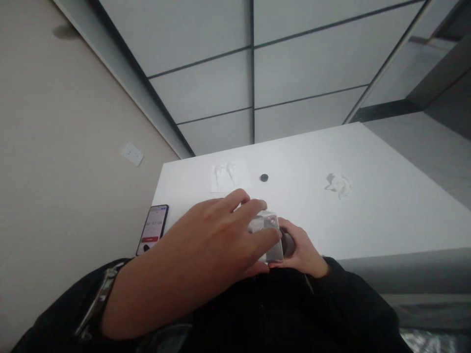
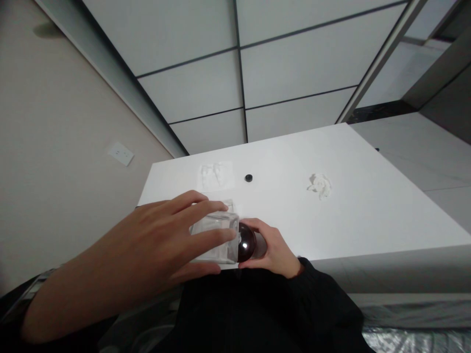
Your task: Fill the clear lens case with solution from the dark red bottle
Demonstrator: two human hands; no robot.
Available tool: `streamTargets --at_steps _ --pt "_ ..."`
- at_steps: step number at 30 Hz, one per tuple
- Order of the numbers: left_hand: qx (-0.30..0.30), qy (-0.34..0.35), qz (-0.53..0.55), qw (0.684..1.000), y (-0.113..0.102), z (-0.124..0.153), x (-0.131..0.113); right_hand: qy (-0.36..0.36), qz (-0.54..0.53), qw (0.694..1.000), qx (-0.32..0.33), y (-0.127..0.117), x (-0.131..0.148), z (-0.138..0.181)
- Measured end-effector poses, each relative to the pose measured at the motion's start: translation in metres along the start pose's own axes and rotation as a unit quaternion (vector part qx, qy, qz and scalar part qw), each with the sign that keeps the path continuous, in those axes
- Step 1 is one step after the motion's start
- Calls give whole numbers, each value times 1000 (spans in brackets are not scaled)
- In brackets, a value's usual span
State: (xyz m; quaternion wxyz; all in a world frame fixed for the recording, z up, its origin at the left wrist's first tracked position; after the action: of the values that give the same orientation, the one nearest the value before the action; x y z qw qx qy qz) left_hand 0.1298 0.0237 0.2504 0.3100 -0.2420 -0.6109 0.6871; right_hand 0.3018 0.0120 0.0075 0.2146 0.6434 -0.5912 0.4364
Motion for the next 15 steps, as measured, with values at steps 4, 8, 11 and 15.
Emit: streamTargets --at_steps 4,8,11,15 --pt "5 -1 -7 1000 -1 -4 -1 3 -3 1000 -5 0 -2 2" --pt "2 4 -7 1000 -3 -4 -2 -10 0 1000 -6 0 -1 1" --pt "-6 8 -9 1000 -4 -3 -3 -2 -2 1000 -7 -1 -1 1" --pt "-15 12 -13 1000 -4 -3 -3 15 -8 1000 -7 1 -1 2"
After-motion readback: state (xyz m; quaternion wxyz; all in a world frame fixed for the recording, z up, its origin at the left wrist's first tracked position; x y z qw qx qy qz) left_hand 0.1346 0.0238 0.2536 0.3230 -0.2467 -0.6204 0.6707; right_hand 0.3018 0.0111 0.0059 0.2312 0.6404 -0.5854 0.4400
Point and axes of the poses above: each hand's wrist, its own z-axis away from the middle knuckle, its own y-axis out of the palm, x = y × z, the point moved 3 cm from there along -z, towards the middle knuckle, and after that the axes turned 12 degrees about -y, right-handed, at the moved point
